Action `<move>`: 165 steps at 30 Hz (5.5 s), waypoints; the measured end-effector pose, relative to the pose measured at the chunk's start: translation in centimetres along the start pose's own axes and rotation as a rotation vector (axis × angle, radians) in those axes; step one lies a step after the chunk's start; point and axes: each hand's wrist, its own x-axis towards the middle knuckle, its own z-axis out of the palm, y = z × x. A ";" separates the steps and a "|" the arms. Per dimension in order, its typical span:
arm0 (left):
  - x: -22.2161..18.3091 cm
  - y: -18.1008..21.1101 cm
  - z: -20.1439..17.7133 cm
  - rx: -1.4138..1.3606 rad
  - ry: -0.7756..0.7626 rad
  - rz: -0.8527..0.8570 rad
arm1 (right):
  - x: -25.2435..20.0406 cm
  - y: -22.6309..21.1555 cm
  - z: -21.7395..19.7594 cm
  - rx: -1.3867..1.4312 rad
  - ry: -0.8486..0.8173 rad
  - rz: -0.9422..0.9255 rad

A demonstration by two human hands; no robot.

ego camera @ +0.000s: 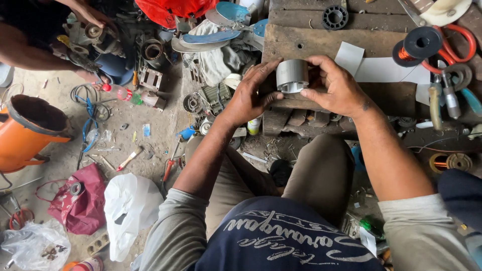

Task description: The person is lining the internal slots of a motor stator with insulation paper to prepare it for winding.

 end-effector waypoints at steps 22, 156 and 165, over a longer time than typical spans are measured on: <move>-0.4 1.2 0.3 -0.064 0.009 -0.099 | 0.3 -0.1 0.5 0.008 0.003 -0.029; -0.6 6.4 1.8 0.033 -0.109 -0.113 | -7.6 0.8 12.0 0.398 1.002 0.061; -0.4 5.0 2.2 0.074 -0.094 -0.139 | -7.6 1.5 12.2 0.396 1.035 0.046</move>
